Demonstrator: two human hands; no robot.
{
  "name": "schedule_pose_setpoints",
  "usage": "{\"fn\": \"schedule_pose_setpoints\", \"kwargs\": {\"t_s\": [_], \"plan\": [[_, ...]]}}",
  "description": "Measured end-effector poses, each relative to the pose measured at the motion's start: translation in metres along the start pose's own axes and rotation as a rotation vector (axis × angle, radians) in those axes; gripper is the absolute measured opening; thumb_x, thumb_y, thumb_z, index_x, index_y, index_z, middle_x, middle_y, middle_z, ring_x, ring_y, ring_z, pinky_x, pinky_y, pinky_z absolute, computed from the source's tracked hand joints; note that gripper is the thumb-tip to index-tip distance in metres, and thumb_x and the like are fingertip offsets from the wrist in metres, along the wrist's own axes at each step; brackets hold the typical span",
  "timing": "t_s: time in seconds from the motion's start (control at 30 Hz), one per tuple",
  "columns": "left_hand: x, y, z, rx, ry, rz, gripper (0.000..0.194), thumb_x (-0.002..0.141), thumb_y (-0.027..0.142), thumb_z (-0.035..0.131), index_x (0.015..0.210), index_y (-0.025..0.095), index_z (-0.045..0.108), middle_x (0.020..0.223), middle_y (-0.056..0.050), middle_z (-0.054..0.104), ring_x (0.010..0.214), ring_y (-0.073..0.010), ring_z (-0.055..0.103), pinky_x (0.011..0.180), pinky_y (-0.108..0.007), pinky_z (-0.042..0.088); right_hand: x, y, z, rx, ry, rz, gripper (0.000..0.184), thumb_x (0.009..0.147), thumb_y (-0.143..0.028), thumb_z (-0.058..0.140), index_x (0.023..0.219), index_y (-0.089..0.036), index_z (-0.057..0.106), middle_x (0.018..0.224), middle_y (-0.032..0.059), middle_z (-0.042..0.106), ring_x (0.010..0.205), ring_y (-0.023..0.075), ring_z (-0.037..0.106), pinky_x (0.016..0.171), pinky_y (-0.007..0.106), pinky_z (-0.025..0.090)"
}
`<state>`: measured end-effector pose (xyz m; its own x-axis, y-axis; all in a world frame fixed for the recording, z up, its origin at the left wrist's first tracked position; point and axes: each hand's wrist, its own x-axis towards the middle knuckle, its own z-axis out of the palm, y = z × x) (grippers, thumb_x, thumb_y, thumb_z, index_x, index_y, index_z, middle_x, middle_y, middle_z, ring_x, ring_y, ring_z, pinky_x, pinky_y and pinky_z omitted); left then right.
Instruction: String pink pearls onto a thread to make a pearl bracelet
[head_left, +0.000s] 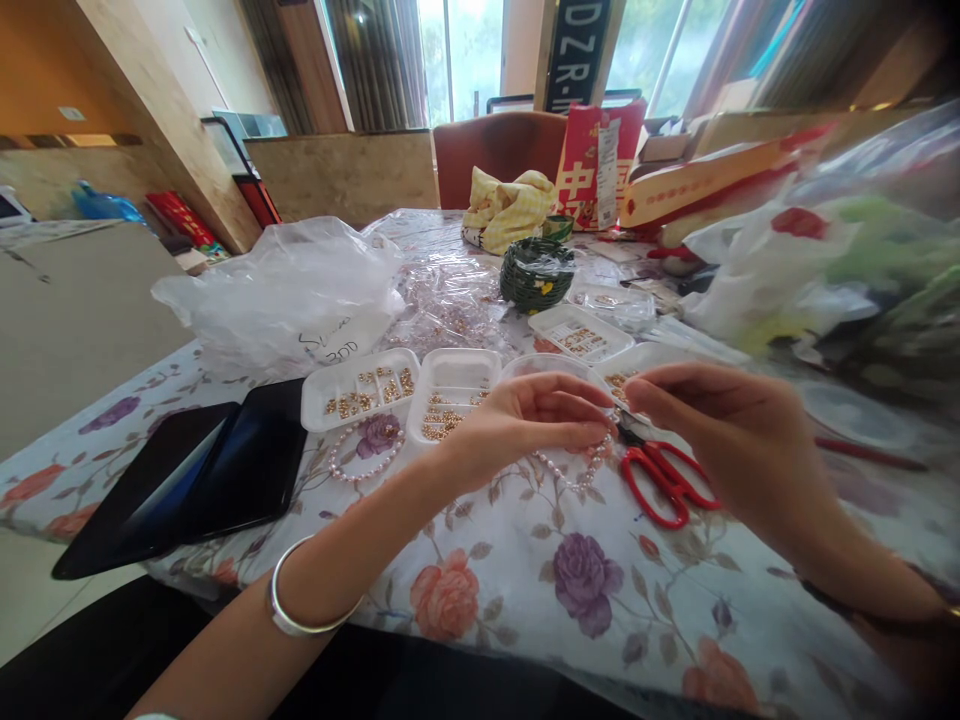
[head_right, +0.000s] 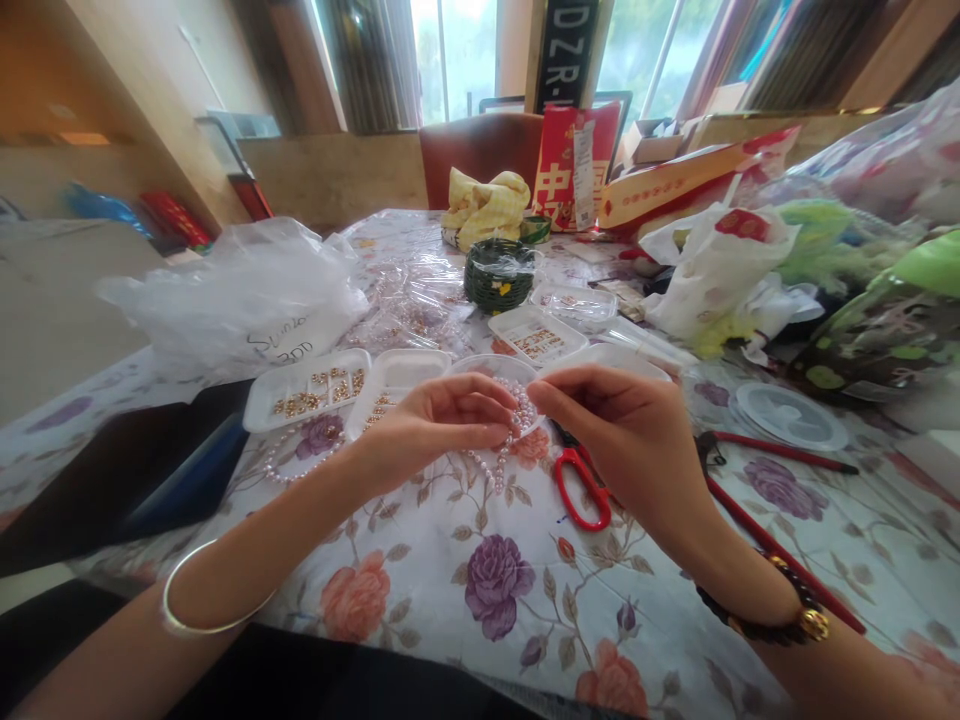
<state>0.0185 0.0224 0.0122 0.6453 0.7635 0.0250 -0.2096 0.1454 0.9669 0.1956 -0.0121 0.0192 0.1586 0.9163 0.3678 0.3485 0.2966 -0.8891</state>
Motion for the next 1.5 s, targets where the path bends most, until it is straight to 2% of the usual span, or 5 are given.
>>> {"fn": "schedule_pose_setpoints", "kwargs": {"t_s": [0.37,0.73,0.87,1.07,1.5], "plan": [[-0.003,0.001,0.004,0.065,0.038,0.058,0.027,0.064,0.020,0.073,0.088,0.017,0.063,0.081,0.000,0.067,0.078,-0.0104,0.064,0.072,-0.022,0.051,-0.001,0.002,0.002,0.024,0.021,0.022,0.013,0.065,-0.036,0.072,0.067,-0.023,0.069,0.062,-0.0022,0.065,0.055,0.0085,0.052,0.049,0.019,0.041],[-0.002,-0.003,0.008,0.259,0.117,0.267,0.021,0.064,0.023,0.073,0.081,0.016,0.063,0.080,0.000,0.064,0.073,-0.0083,0.060,0.075,-0.023,0.051,-0.007,0.001,0.003,0.135,-0.073,0.140,0.019,0.071,-0.040,0.068,0.069,-0.022,0.063,0.058,-0.0038,0.055,0.050,0.0060,0.043,0.043,0.017,0.032],[-0.003,-0.003,0.009,0.308,0.133,0.287,0.019,0.065,0.025,0.073,0.080,0.016,0.065,0.080,-0.001,0.065,0.073,-0.0090,0.060,0.075,-0.024,0.051,-0.007,0.007,0.004,0.171,-0.099,0.157,0.019,0.074,-0.040,0.065,0.068,-0.022,0.060,0.057,-0.0034,0.053,0.046,0.0078,0.042,0.038,0.019,0.028],[-0.003,-0.003,0.008,0.362,0.138,0.308,0.019,0.067,0.028,0.071,0.083,0.018,0.068,0.082,-0.001,0.068,0.076,-0.0102,0.063,0.075,-0.023,0.052,-0.006,0.014,0.006,0.244,-0.109,0.179,0.018,0.075,-0.038,0.065,0.069,-0.022,0.059,0.060,-0.0031,0.054,0.049,0.0082,0.044,0.041,0.020,0.030],[-0.002,-0.003,0.006,0.370,0.169,0.333,0.010,0.069,0.025,0.070,0.076,0.018,0.069,0.082,-0.002,0.068,0.078,-0.0109,0.063,0.074,-0.022,0.052,-0.004,0.006,0.010,0.478,-0.190,0.300,0.022,0.073,-0.037,0.067,0.064,-0.019,0.058,0.059,-0.0027,0.050,0.051,0.0056,0.037,0.043,0.017,0.028]]}}
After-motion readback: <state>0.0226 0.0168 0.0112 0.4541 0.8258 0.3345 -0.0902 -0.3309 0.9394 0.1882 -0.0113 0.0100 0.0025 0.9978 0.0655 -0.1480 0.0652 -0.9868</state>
